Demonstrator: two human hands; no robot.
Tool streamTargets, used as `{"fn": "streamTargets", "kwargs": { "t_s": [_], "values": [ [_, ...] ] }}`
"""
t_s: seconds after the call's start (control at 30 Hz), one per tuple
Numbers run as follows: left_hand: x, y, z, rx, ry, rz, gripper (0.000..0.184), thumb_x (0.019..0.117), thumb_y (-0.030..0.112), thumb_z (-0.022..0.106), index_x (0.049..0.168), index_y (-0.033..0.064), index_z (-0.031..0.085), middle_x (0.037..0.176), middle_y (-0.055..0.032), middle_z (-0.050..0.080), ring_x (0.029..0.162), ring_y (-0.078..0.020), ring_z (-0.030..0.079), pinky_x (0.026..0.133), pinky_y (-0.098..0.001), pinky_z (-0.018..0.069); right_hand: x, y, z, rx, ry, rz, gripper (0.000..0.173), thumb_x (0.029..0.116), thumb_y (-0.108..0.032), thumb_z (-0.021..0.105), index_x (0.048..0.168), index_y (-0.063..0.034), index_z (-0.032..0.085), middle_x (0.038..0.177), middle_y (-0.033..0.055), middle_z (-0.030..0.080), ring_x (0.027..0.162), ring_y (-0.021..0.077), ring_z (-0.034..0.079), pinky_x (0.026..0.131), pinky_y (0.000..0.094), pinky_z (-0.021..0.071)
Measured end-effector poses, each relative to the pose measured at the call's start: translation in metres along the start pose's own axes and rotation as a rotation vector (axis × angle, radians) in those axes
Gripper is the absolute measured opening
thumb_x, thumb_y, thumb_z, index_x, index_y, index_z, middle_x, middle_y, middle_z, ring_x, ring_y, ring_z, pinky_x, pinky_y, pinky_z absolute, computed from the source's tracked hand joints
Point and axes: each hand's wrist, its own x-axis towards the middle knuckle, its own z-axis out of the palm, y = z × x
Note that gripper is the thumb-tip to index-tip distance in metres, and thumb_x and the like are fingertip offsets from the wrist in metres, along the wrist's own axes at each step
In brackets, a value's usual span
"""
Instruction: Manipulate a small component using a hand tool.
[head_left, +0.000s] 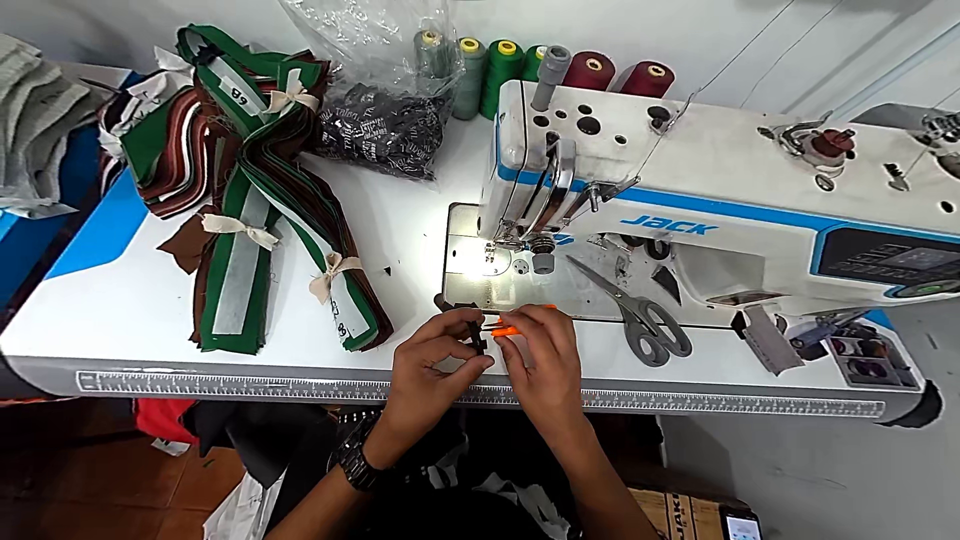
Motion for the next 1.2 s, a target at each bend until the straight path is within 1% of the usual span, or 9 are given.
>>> {"fn": "streamTargets", "kwargs": {
  "t_s": [0.27,0.43,0.63,0.73,0.8,0.87,1.03,1.13,1.2],
  "values": [
    [-0.001,-0.001,-0.003,-0.023,-0.034,-0.018,0.009,0.0841,0.013,0.083,0.081,0.0076,0.076,0.132,-0.0079,0.068,0.118,-0.0212,0.068,0.096,-0.0373,0.0613,0.008,-0.011,0.007,0.041,-0.041,-0.01,0.024,0.096,-0.02,0.07,0.12,-0.0178,0.071,0.121,0.0019,0.065,0.117,0.0217,0.059,0.099,0.0429,0.0508],
    [0.001,-0.001,-0.004,0.011,-0.029,-0.037,0.008,0.0867,0.015,0.08,0.083,0.0094,0.076,0.135,-0.0074,0.067,0.122,-0.0222,0.066,0.1,-0.0397,0.0599,0.009,-0.007,0.0,0.029,0.012,0.024,0.021,0.1006,-0.024,0.066,0.12,-0.0171,0.072,0.118,0.0016,0.067,0.115,0.0204,0.06,0.098,0.0417,0.0512],
    [0.003,-0.001,0.002,0.312,-0.006,-0.033,0.013,0.0893,0.026,0.078,0.083,0.0145,0.077,0.147,-0.0017,0.057,0.117,-0.0119,0.063,0.096,-0.0325,0.0564,0.008,0.004,-0.017,0.085,0.035,0.2,0.037,0.0924,-0.024,0.072,0.128,-0.0156,0.067,0.125,0.0035,0.061,0.119,0.0171,0.059,0.096,0.0365,0.0542],
    [0.004,-0.002,0.004,0.347,-0.033,-0.023,0.014,0.0907,0.032,0.076,0.085,0.0191,0.079,0.142,0.0019,0.059,0.119,-0.0121,0.059,0.098,-0.0333,0.0523,0.007,0.007,-0.018,0.053,-0.076,0.141,0.042,0.0854,-0.019,0.075,0.127,-0.0175,0.067,0.115,0.0043,0.061,0.104,0.0181,0.061,0.083,0.0369,0.0555],
    [0.005,-0.001,0.003,0.318,-0.053,-0.031,0.014,0.0912,0.031,0.075,0.085,0.0196,0.079,0.137,0.0034,0.061,0.118,-0.0115,0.059,0.097,-0.0328,0.0516,0.008,0.006,-0.015,0.057,-0.1,0.029,0.035,0.0878,-0.016,0.073,0.122,-0.0185,0.072,0.102,0.0022,0.061,0.092,0.0156,0.06,0.076,0.0325,0.0539],
    [0.004,0.001,0.001,0.283,-0.073,-0.054,0.014,0.0914,0.031,0.074,0.085,0.0192,0.078,0.133,0.0039,0.063,0.118,-0.0116,0.059,0.098,-0.0331,0.0513,0.009,0.004,-0.01,0.089,-0.074,-0.046,0.024,0.0916,-0.016,0.072,0.115,-0.0192,0.076,0.098,0.0004,0.061,0.091,0.0134,0.059,0.078,0.03,0.0518],
    [-0.001,0.011,-0.004,0.216,-0.097,-0.103,0.008,0.089,0.026,0.075,0.087,0.019,0.077,0.132,0.0043,0.061,0.119,-0.0114,0.058,0.096,-0.0319,0.0548,0.016,0.0,0.0,0.069,0.014,-0.135,0.014,0.0906,-0.013,0.07,0.101,-0.0185,0.079,0.096,0.0013,0.063,0.092,0.0155,0.059,0.081,0.0325,0.05],
    [-0.01,0.013,-0.007,0.183,-0.134,0.007,0.009,0.0917,0.024,0.072,0.089,0.0165,0.076,0.14,-0.002,0.057,0.115,-0.0131,0.061,0.09,-0.0307,0.0579,0.017,0.0,0.003,0.078,0.015,-0.116,0.015,0.0917,-0.012,0.068,0.101,-0.0168,0.078,0.098,0.0015,0.064,0.096,0.0164,0.06,0.083,0.0333,0.0508],
    [-0.013,0.013,-0.01,0.118,-0.203,0.097,0.011,0.0948,0.024,0.071,0.091,0.0148,0.076,0.144,-0.0061,0.054,0.116,-0.0146,0.062,0.091,-0.0316,0.0582,0.017,0.001,0.005,0.104,0.0,-0.1,0.013,0.0918,-0.012,0.068,0.1,-0.016,0.077,0.098,0.0012,0.064,0.097,0.0161,0.06,0.084,0.0328,0.0509]
  ]
}}
